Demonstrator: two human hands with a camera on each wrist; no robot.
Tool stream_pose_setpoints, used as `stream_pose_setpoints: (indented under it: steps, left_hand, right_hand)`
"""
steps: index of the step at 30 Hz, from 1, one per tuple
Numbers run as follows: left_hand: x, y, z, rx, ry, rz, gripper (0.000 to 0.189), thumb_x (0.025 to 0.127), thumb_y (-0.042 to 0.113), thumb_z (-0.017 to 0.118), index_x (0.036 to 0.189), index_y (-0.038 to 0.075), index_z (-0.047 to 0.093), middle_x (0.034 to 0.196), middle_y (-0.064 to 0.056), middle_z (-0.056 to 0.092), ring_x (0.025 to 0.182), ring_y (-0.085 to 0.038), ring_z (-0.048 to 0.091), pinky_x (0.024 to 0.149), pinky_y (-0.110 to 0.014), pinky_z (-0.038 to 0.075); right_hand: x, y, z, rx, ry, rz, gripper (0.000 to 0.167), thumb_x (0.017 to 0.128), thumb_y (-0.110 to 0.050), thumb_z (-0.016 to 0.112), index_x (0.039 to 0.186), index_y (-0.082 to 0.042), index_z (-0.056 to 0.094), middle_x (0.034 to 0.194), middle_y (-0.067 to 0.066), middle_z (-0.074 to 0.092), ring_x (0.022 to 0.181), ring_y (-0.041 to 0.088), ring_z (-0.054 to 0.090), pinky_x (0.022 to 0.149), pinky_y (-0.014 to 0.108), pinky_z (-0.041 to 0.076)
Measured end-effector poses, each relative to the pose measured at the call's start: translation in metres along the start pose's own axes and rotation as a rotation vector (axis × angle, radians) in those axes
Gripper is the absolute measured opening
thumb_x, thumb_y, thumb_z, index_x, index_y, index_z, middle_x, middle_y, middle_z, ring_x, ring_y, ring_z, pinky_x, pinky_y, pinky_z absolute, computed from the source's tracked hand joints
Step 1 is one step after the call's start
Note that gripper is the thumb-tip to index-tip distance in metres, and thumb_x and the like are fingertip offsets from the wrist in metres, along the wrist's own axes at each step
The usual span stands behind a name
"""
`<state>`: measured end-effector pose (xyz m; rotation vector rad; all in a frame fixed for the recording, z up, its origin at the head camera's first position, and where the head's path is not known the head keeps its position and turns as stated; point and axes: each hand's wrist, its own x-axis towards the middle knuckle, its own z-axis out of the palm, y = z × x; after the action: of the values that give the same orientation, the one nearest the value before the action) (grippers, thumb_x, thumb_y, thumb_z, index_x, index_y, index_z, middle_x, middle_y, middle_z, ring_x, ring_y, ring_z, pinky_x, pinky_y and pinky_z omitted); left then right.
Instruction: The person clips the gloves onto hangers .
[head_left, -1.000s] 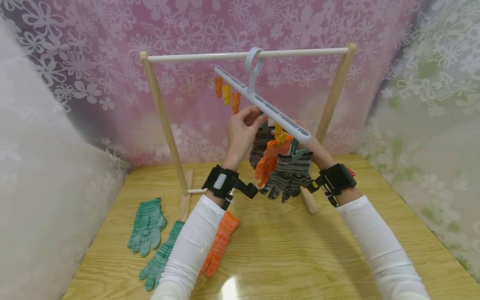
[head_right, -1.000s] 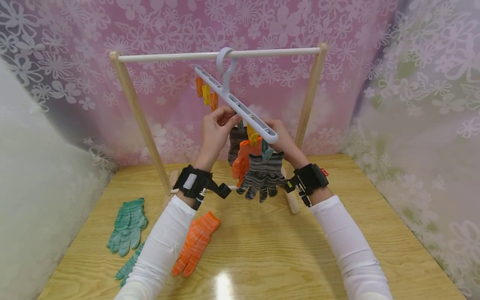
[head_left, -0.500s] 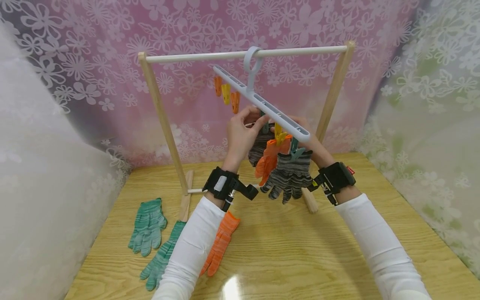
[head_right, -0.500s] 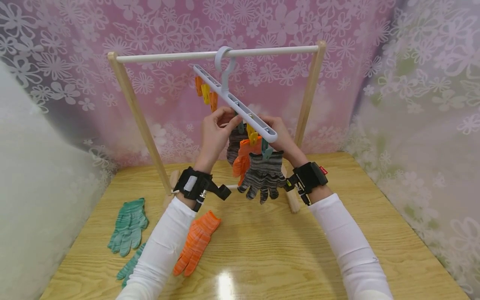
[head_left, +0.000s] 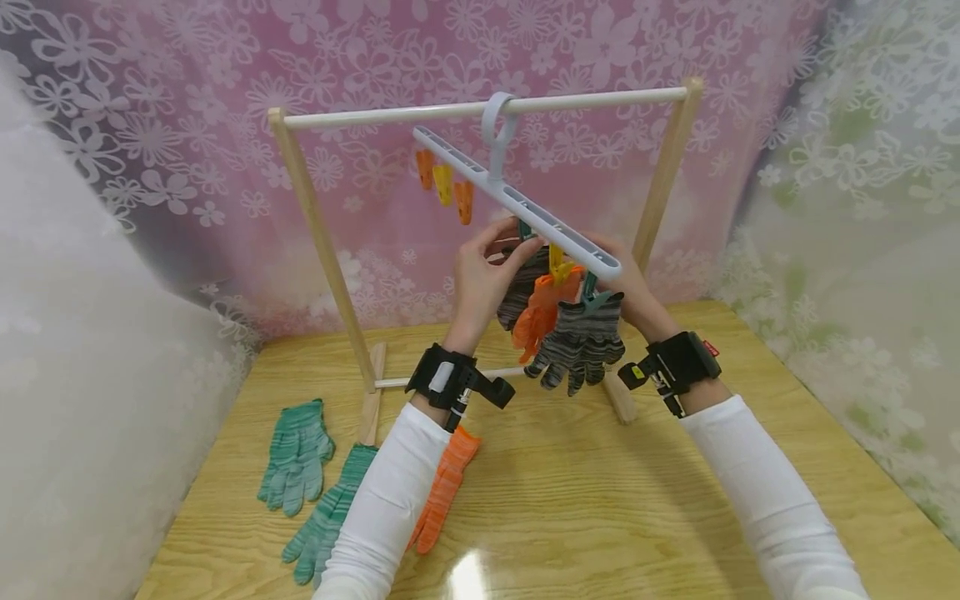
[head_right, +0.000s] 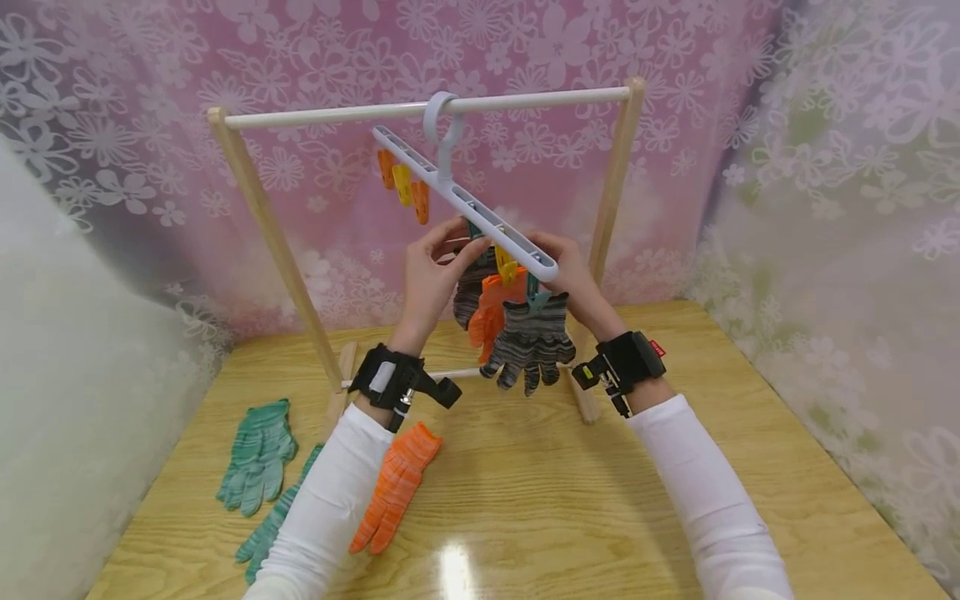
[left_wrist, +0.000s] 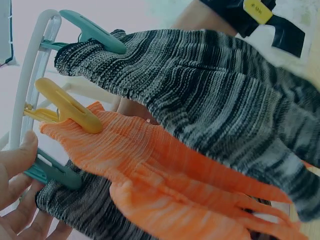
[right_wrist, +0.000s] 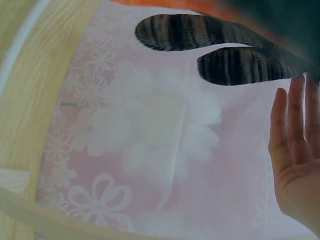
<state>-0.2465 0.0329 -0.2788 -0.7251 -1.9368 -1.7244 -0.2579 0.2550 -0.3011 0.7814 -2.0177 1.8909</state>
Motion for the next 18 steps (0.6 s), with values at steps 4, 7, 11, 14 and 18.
stream_pose_setpoints:
  steps: [4, 7, 11, 14, 18]
  left_hand:
    - [-0.001, -0.005, 0.000, -0.007, -0.007, 0.018, 0.043, 0.093, 0.018, 0.076, 0.134, 0.007, 0.066, 0.127, -0.012, 0.070, 0.107, -0.022, 0.070, 0.091, -0.026, 0.057]
    - [-0.002, -0.009, 0.000, -0.015, -0.012, 0.026, 0.043, 0.095, 0.017, 0.073, 0.136, 0.006, 0.065, 0.126, -0.014, 0.070, 0.106, -0.023, 0.070, 0.091, -0.025, 0.057]
    - [-0.004, -0.014, 0.000, -0.064, 0.009, 0.021, 0.037, 0.097, 0.016, 0.071, 0.133, 0.006, 0.066, 0.123, -0.013, 0.070, 0.107, -0.022, 0.068, 0.093, -0.030, 0.057]
    - [-0.006, -0.019, -0.003, -0.088, 0.034, 0.011, 0.033, 0.099, 0.017, 0.069, 0.129, 0.006, 0.068, 0.123, -0.012, 0.069, 0.107, -0.021, 0.067, 0.093, -0.035, 0.056]
    - [-0.007, -0.024, -0.007, -0.062, 0.068, -0.004, 0.029, 0.100, 0.020, 0.067, 0.125, 0.006, 0.070, 0.120, -0.011, 0.070, 0.106, -0.021, 0.067, 0.093, -0.036, 0.056]
  right_hand:
    - [-0.007, -0.004, -0.006, -0.051, 0.078, 0.074, 0.046, 0.093, 0.003, 0.055, 0.121, -0.030, 0.071, 0.110, -0.009, 0.066, 0.087, 0.015, 0.051, 0.058, 0.026, 0.032]
    - [-0.012, -0.006, -0.012, -0.041, 0.132, 0.050, 0.044, 0.096, 0.007, 0.053, 0.117, -0.026, 0.072, 0.108, -0.006, 0.067, 0.089, 0.016, 0.060, 0.065, 0.022, 0.043]
    - [-0.019, -0.004, -0.022, -0.008, 0.187, -0.016, 0.031, 0.100, 0.005, 0.056, 0.120, -0.012, 0.072, 0.112, -0.003, 0.069, 0.093, 0.016, 0.065, 0.073, 0.021, 0.055]
    - [-0.027, -0.004, -0.029, -0.031, 0.232, -0.065, 0.023, 0.101, -0.002, 0.061, 0.121, -0.006, 0.071, 0.110, -0.003, 0.070, 0.091, 0.014, 0.065, 0.074, 0.022, 0.057]
    - [-0.042, -0.007, -0.037, -0.035, 0.301, -0.112, 0.019, 0.100, -0.004, 0.063, 0.116, -0.006, 0.073, 0.097, -0.001, 0.073, 0.079, 0.013, 0.067, 0.071, 0.020, 0.058]
